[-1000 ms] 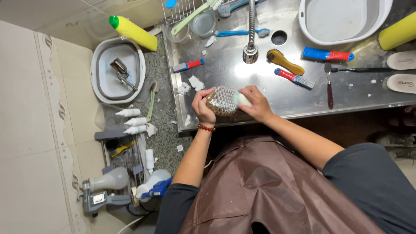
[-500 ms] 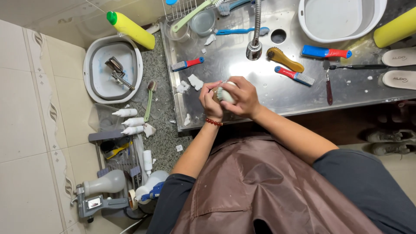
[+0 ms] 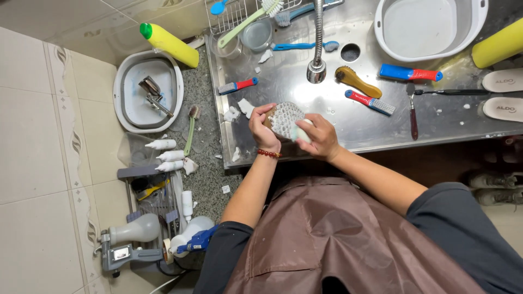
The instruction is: Cleaning a white sneaker using a brush, water, and detergent at a sink.
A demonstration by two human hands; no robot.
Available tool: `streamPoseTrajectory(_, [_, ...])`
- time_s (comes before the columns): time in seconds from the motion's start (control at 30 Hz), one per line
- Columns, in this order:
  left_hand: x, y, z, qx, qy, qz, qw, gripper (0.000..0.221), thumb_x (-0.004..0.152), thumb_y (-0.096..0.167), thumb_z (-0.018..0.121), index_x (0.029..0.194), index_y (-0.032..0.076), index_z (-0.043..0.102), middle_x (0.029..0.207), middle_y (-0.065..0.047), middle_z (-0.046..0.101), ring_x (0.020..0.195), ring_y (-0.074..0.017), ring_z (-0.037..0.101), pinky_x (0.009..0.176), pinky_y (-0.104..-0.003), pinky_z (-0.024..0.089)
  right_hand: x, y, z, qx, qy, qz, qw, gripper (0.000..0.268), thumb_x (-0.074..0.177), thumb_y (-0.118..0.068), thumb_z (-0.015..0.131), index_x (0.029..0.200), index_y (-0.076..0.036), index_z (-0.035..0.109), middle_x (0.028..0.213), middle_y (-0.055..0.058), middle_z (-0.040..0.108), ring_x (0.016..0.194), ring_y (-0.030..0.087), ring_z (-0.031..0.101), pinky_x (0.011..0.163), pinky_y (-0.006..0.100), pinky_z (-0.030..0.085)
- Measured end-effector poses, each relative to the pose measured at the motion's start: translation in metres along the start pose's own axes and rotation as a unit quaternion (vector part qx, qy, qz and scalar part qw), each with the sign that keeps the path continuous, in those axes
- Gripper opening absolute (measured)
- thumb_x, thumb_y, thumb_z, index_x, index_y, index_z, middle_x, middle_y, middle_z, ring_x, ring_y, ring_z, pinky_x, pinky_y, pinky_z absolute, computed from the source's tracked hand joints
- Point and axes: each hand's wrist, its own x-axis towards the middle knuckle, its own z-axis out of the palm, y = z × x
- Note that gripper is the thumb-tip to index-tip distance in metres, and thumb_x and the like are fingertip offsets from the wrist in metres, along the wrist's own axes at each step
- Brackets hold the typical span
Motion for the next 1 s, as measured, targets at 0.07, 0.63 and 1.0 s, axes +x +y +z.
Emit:
streamPoseTrajectory(0.07, [-0.004,-0.005,-0.004,-0.059,0.031,-0.040,0.997,0.032,0.088,0.013,0.038,0.096,-0.005,0.064,0.107,-0.021,0.071,0.101,-0.0283,0.066,0.097,-0.041,0.052,-0.026,0.011,0.001,-0.030,-0.028,0.074,0.996,0.046,0.083,-0.031,0.075,0.122,-0.009,0.068,0.109,0.016,0.063,0.093,0.035,0.066,0.079,0.043,0.056])
streamPoseTrajectory(0.63, [-0.033,0.002,0.043,0.130,-0.023,0.043,0.990,0.043,0.096,0.026,0.040,0.092,-0.005,0.070,0.095,-0.016,0.073,0.089,-0.0230,0.067,0.084,-0.033,0.054,0.062,-0.002,-0.062,-0.038,-0.049,0.026,0.998,0.046,0.084,-0.030,0.075,0.122,-0.006,0.071,0.104,0.014,0.068,0.087,0.031,0.067,0.074,0.041,0.054])
streamPoseTrajectory(1.0, [-0.033,0.010,0.095,0.144,-0.093,0.087,0.981,0.045,0.097,0.030,0.033,0.091,-0.001,0.065,0.097,-0.013,0.074,0.092,-0.0214,0.067,0.089,-0.033,0.052,0.079,-0.015,-0.096,-0.131,-0.052,0.024,0.990,0.044,0.086,-0.034,0.077,0.124,-0.011,0.072,0.108,0.012,0.068,0.087,0.030,0.066,0.073,0.040,0.053])
